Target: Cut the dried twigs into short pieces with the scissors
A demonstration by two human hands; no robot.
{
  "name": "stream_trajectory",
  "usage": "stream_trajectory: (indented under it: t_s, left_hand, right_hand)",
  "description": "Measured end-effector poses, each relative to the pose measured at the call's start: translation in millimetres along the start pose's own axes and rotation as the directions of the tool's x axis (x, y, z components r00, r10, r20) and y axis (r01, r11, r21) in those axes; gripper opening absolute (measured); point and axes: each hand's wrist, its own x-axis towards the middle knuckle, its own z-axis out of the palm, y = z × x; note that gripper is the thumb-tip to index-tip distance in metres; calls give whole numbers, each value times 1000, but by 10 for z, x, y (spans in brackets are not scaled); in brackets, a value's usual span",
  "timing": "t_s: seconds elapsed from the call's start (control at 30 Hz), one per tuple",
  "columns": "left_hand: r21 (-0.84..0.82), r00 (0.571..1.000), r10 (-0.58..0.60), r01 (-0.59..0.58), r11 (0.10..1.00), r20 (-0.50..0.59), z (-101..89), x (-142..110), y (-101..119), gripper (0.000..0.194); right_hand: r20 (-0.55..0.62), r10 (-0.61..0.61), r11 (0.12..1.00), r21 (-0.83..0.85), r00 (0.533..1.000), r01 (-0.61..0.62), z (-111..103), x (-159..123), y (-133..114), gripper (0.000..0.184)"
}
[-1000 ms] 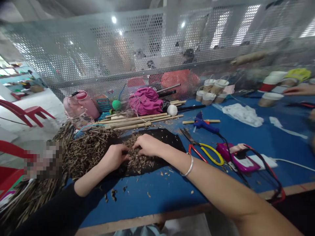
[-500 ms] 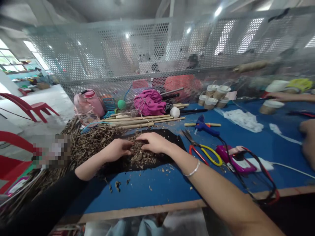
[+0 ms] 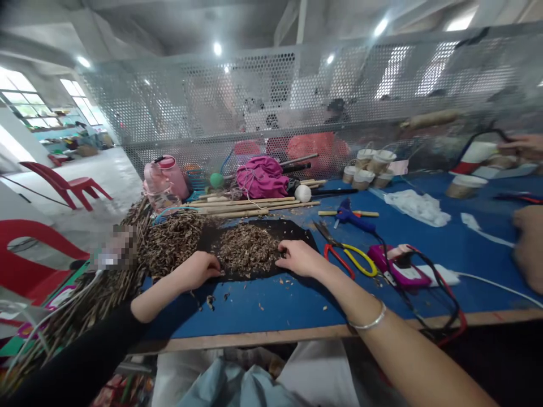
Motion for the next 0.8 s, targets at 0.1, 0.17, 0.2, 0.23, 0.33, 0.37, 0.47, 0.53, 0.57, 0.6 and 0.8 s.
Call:
stream_trajectory:
  t_s: [0.1, 0.17, 0.2, 0.23, 0.33, 0.37, 0.47, 0.53, 0.57, 0.6, 0.8]
  left_hand:
    - [-100, 999, -18, 15, 995, -29, -70, 53, -14, 22]
    - [-164, 995, -52, 38, 986, -80, -108, 100, -5, 29]
    - [-181, 990, -59, 36, 983, -128, -114, 132, 1, 31]
    - [-186, 979, -64, 27, 982, -193, -112, 173, 4, 31]
    - [-165, 930, -77, 18, 986, -360, -71, 333, -12, 56]
    - [-163, 927, -82, 23, 986, -366, -56, 393, -22, 71]
    - [-201, 967, -69, 19, 979, -243, -37, 547, -20, 94]
    - [-253, 988, -25, -15, 967, -154, -44, 609, 25, 91]
    - [-276, 992, 1, -36, 960, -127, -49, 628, 59, 86]
    - [-294, 993, 20, -53, 954, -113, -51, 640, 94, 81]
    - [-293, 967, -53, -23, 956, -248, -66, 625, 153, 76]
  right_hand:
    - [0, -21, 1000, 7, 1000, 21, -12, 12, -47, 27]
    - [-6, -16, 1000, 15, 1000, 17, -32, 9, -81, 26]
    - [-11, -9, 1000, 20, 1000, 9, -42, 4, -90, 25]
    - [-21, 1, 1000, 27, 1000, 0, -51, -4, -93, 25]
    - [-54, 34, 998, 53, 998, -31, -61, -21, -80, 32]
    - [-53, 52, 997, 67, 997, -48, -59, -18, -80, 39]
    - [-17, 99, 989, 112, 995, -96, -34, 51, -134, 71]
    - [7, 92, 987, 132, 996, -92, -10, 152, -219, 82]
    - [14, 75, 988, 138, 997, -76, -4, 213, -270, 83]
    - [20, 54, 988, 141, 998, -56, -5, 278, -320, 81]
    - [87, -64, 993, 100, 994, 55, -275, 567, -436, 83]
